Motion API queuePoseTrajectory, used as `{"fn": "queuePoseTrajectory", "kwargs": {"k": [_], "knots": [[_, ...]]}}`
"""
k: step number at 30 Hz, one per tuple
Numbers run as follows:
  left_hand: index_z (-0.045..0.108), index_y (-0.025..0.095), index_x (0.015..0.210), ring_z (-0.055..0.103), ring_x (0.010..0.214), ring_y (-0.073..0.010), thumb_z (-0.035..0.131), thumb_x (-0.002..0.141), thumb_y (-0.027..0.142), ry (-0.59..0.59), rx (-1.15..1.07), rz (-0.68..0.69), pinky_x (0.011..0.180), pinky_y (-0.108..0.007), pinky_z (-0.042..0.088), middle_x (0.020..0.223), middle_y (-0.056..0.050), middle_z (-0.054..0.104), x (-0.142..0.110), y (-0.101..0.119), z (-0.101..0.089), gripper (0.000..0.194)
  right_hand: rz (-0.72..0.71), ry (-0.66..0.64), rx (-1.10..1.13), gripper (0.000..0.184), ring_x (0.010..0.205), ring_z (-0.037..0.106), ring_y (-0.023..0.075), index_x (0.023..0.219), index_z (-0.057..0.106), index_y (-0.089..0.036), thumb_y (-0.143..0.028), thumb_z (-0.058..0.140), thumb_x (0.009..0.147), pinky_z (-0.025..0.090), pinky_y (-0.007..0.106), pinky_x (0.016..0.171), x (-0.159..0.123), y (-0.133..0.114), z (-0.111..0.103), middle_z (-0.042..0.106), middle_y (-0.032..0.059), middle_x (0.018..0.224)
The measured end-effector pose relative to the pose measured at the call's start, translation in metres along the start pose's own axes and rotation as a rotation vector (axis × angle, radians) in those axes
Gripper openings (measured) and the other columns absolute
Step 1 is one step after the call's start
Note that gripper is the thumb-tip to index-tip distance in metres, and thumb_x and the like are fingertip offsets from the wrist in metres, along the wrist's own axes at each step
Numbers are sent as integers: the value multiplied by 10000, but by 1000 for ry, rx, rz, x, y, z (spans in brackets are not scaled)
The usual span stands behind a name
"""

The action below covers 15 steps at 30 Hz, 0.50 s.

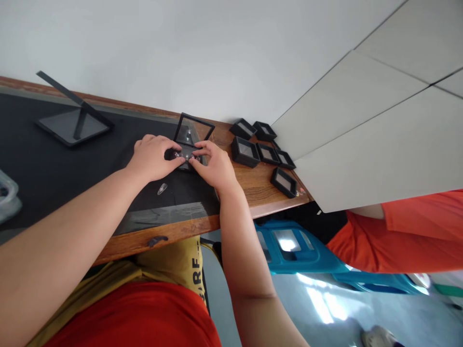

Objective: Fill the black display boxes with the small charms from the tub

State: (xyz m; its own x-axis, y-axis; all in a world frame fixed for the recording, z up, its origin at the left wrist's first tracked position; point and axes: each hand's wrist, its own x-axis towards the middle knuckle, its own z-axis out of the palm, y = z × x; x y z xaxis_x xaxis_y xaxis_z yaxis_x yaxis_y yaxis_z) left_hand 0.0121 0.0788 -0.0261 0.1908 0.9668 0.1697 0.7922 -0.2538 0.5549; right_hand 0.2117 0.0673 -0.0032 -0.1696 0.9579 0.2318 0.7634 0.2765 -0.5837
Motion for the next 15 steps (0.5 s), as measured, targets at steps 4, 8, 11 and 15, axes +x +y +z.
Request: {"fn": "queuePoseTrajectory", "kwargs": {"k": [4,8,11,15], "knots": [[792,267,1265,515,1410,-435,681,919,514,-9,-13,-2,1155,-603,405,1432,-97,714,0,0,-1,440,-15,10,26,396,1124,762,290,1238,678,-254,-285,737,847,566,481,1018,0,2,1,822,51,1149],[782,247,1255,509,1423,-437,707,889,469,-8,-38,-25,1171,-604,394,1429,-106,712,2,0,-1,434,8,47,52,391,1014,736,260,1224,659,-251,-291,669,835,573,437,899,0,4,0,792,59,1218],[780,230,1207,511,1423,-436,722,867,435,0,-51,-48,1174,-594,400,1420,-116,711,2,0,-1,402,32,68,17,328,991,704,250,1114,637,-235,-261,637,787,546,415,870,-1,2,-1,764,62,1183],[762,213,1190,514,1413,-437,748,839,451,10,-55,-63,1168,-581,415,1393,-138,708,3,-2,0,424,66,34,-71,249,990,667,251,992,568,-236,-265,635,754,509,405,866,-3,-2,-1,720,60,1110]]}}
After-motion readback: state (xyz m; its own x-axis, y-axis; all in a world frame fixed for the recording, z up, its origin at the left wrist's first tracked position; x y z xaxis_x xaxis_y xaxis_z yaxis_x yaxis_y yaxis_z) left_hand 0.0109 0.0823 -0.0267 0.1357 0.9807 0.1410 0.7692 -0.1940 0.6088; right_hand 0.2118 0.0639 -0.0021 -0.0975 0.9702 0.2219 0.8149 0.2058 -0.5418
